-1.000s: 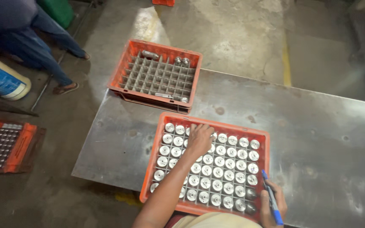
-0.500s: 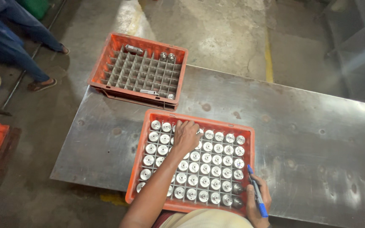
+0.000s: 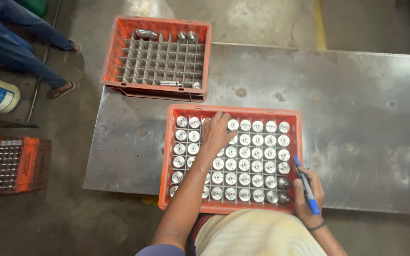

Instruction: The person repeatedly picks small cylindrical metal parts from an orange crate, marks each with a blue marker, and returns them to the crate. The process is repeated for many parts in a consistent sequence.

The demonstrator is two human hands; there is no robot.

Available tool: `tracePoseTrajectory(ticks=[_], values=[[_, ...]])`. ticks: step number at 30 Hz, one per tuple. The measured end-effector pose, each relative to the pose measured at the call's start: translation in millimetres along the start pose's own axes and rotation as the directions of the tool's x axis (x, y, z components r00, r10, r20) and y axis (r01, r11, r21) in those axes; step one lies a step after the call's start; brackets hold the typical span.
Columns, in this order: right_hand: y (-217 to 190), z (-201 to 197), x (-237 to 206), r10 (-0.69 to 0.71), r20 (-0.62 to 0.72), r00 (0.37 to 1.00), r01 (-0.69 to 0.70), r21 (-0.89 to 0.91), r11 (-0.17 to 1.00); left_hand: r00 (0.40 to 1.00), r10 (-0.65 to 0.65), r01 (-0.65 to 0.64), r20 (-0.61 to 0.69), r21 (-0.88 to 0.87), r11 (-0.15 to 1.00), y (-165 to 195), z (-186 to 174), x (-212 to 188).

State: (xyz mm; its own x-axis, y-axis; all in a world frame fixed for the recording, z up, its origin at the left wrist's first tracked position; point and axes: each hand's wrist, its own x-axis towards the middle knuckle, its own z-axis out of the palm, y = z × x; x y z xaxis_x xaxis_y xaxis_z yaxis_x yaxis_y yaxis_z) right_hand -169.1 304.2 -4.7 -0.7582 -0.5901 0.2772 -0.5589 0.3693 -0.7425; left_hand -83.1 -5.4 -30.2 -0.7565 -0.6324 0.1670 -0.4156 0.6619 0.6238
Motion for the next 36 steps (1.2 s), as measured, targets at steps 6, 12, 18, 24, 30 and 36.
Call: tracePoseTrajectory(ticks=[6,12,18,24,30,36], values=[[5,0,-5,-0.011,0.004,1.000,0.011,0.005,1.000,0.995,-0.084,0.087,-0.048,0.070,0.994,2,10,-1],[9,-1,-9,0.006,0.010,1.000,-0.007,0.009,1.000,0.997,-0.066,0.069,-0.043,0.060,0.996,1,16,0],[11,1,-11,0.050,0.015,0.999,-0.051,0.039,0.998,0.993,0.105,-0.111,-0.058,-0.127,0.986,-4,-14,-5],[10,2,-14,0.054,-0.001,0.999,-0.054,0.042,0.998,0.941,-0.184,0.202,0.285,-0.034,0.979,3,-38,-14],[8,4,-11,0.038,-0.010,0.999,-0.037,0.082,0.996,0.992,-0.120,0.118,0.036,0.063,0.991,20,-2,-10],[9,4,-10,0.077,0.007,0.997,-0.077,0.094,0.993,0.967,-0.251,0.234,0.049,0.221,0.947,20,11,10]])
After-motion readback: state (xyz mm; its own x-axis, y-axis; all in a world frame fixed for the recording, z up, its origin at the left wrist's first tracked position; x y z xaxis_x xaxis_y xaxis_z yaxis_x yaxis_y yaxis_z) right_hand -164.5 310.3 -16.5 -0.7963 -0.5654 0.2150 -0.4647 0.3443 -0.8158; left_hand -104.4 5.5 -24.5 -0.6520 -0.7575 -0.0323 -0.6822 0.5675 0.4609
